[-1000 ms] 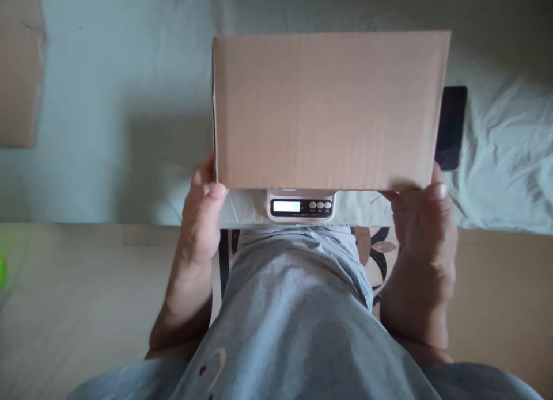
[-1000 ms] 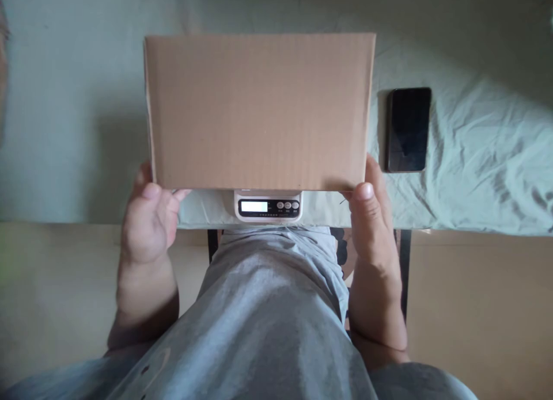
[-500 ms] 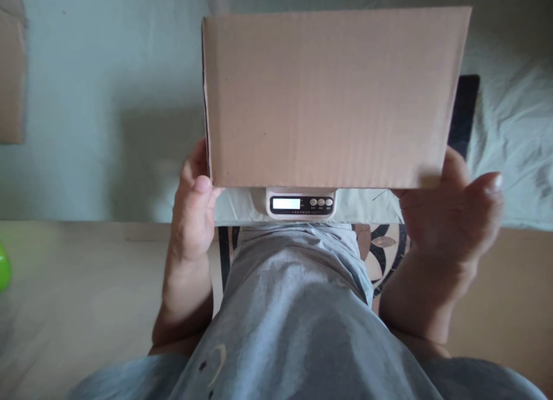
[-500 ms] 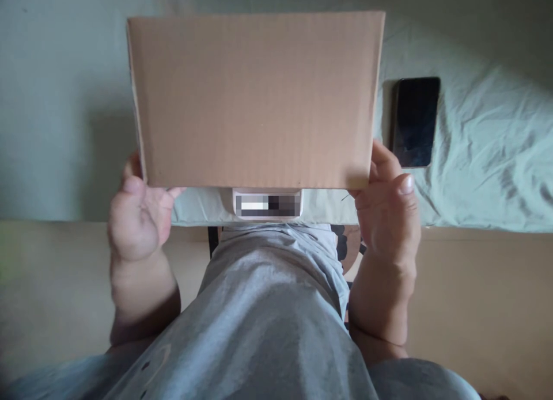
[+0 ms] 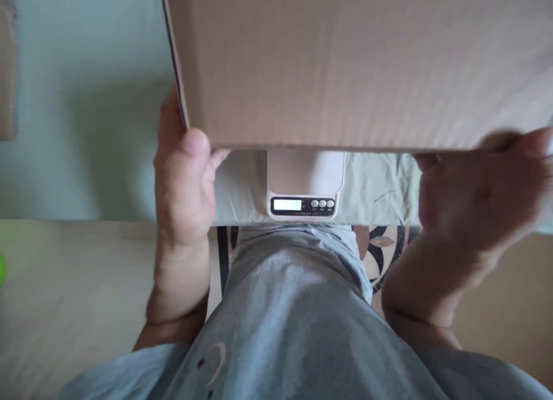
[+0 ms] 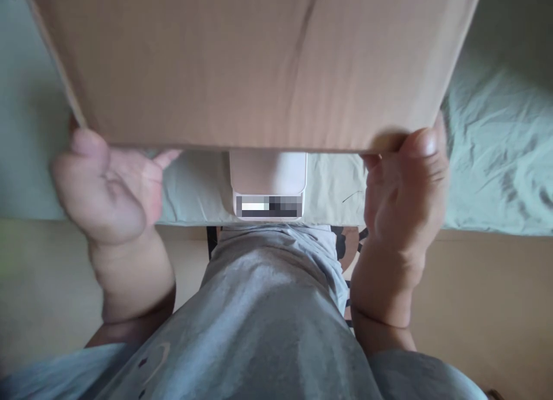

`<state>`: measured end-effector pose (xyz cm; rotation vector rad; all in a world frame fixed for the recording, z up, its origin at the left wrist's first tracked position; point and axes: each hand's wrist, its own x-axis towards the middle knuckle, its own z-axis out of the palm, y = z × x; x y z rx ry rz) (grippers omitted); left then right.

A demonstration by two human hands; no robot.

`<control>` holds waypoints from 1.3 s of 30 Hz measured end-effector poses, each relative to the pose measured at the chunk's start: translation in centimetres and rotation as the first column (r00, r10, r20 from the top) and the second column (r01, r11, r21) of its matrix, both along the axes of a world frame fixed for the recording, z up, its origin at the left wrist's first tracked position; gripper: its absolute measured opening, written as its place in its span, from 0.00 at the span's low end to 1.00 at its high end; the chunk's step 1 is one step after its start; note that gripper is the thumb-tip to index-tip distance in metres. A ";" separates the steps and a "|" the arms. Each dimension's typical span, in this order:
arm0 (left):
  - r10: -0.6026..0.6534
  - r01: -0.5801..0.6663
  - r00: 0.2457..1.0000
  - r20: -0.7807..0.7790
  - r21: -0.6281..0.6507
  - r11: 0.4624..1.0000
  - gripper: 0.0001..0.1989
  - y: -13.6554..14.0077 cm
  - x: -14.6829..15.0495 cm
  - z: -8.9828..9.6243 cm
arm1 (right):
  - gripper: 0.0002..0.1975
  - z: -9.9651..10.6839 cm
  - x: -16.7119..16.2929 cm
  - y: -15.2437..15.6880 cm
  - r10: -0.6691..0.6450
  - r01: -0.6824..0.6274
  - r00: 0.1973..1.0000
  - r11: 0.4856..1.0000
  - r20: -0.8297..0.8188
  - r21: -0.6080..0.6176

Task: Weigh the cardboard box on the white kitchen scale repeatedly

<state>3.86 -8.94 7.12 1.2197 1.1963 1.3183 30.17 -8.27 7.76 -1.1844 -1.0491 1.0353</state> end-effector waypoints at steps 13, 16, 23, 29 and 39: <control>0.134 -0.120 0.987 0.094 -0.138 0.983 0.20 8.4 -0.7 -5.8 | 0.21 -5.0 -0.7 8.2 -0.047 0.003 0.974 0.981 -0.222 -0.195; 0.164 -0.139 0.980 0.115 -0.199 0.970 0.17 8.5 -0.8 -7.2 | 0.24 -6.0 -0.8 8.0 -0.021 -0.020 0.980 0.978 -0.196 -0.208; 0.151 -0.117 0.975 0.162 -0.204 0.972 0.22 8.6 -1.3 -7.5 | 0.24 -5.3 0.0 8.2 0.034 -0.087 0.977 0.966 -0.211 -0.243; 0.191 -0.135 0.968 0.161 -0.307 0.942 0.18 8.8 -2.1 -6.9 | 0.34 -5.4 0.9 8.7 0.054 -0.107 0.973 0.967 -0.226 -0.231; 0.192 -0.163 0.974 0.124 -0.216 0.963 0.54 8.1 -0.8 -4.4 | 0.28 -2.8 -0.9 7.7 0.072 -0.098 0.981 0.985 -0.179 -0.141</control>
